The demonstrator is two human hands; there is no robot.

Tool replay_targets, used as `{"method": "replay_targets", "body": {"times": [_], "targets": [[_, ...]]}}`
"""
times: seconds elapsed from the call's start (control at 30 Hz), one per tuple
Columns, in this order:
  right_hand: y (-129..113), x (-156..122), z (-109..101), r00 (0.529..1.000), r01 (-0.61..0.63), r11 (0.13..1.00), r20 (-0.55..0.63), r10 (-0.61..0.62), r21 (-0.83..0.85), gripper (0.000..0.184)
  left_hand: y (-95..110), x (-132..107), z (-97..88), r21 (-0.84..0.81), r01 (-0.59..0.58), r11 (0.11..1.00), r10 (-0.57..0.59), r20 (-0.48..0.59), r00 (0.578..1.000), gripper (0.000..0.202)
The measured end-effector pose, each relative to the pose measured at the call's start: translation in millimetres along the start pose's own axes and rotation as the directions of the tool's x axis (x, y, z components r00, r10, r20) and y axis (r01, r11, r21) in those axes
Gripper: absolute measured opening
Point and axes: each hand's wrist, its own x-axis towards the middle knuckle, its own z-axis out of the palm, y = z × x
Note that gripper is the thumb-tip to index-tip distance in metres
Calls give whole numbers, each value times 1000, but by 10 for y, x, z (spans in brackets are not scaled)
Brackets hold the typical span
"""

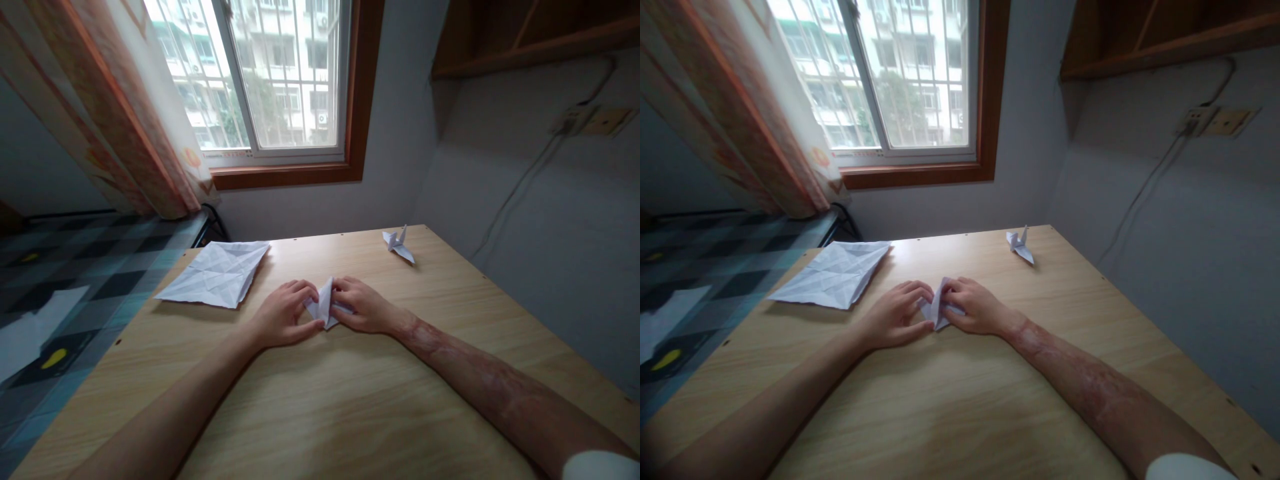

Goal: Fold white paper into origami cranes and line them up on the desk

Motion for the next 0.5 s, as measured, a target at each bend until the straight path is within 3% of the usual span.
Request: {"method": "replay_targets", "body": {"times": [0.13, 0.33, 0.5], "targets": [[-3, 1, 8, 1000, -20, 1000, 9, 20, -4, 10, -16, 12, -4, -43, 6, 999, -6, 2, 1000, 39], [-42, -11, -23, 999, -40, 998, -21, 41, 41, 44, -83, 22, 28, -58, 7, 998, -7, 8, 1000, 38], [-46, -15, -53, 1000, -27, 999, 5, 26, 23, 28, -132, 31, 51, -174, 34, 984, -36, -8, 999, 37]]}}
